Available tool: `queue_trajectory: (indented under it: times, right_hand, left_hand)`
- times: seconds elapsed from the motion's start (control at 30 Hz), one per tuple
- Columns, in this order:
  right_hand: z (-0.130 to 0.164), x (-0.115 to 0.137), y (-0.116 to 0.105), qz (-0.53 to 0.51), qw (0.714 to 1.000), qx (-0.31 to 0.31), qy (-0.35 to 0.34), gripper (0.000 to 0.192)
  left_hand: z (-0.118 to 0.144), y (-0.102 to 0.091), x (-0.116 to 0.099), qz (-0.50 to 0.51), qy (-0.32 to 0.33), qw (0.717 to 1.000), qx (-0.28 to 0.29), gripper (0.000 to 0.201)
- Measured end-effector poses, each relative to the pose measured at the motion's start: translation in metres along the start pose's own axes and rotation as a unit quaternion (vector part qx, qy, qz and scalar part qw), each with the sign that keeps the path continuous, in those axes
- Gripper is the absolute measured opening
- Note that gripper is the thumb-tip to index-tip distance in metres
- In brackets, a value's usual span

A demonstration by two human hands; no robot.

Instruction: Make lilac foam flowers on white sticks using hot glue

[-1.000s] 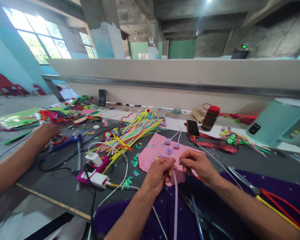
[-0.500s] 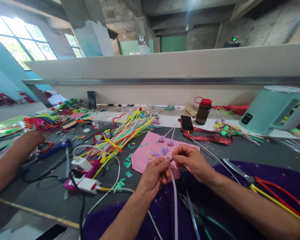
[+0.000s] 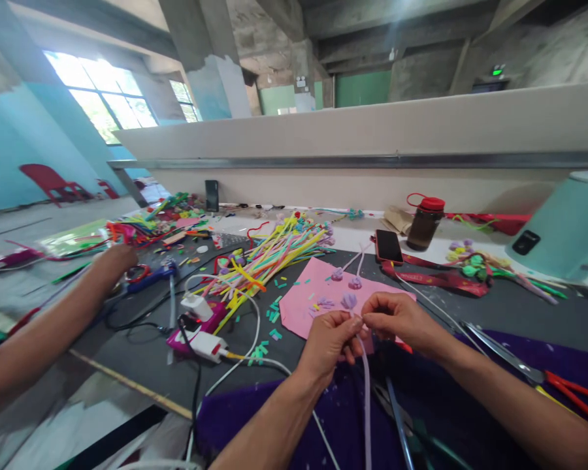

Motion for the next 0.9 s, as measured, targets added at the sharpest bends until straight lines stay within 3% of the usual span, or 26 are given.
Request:
queue_trajectory:
  times: [0.17,0.4,0.67,0.9]
  right_hand:
    - [0.003,-0.009,-0.005,-0.033,0.994,0.086,0.055,0.020]
    - [0.004,-0.034,-0.009,-0.152,0.974,0.101,0.136,0.026]
    - [0.001,-0.025,-0.003,-0.292,0.943,0.119,0.102,0.024]
    - [0.000,-0.021,0.000,-0.325,0.933,0.122,0.089,0.021]
  left_hand:
    - [0.002,0.007,0.002,-0.003,0.011,1.000,0.001,0.029]
    - [0.003,0.008,-0.001,0.015,0.009,1.000,0.016,0.030]
    - [0.009,0.008,-0.010,-0.005,0.017,0.999,0.040,0.027]
    - [0.010,0.010,-0.012,0.002,0.013,0.999,0.050,0.027]
Point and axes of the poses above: each hand's wrist, its own z-axis away from the middle knuckle, its own y-axis out of the palm, x = y × z, the point moved 4 cm from there along -z, towards the middle knuckle, and after that the axes turned 10 degrees about -y, right-handed, at the moved point
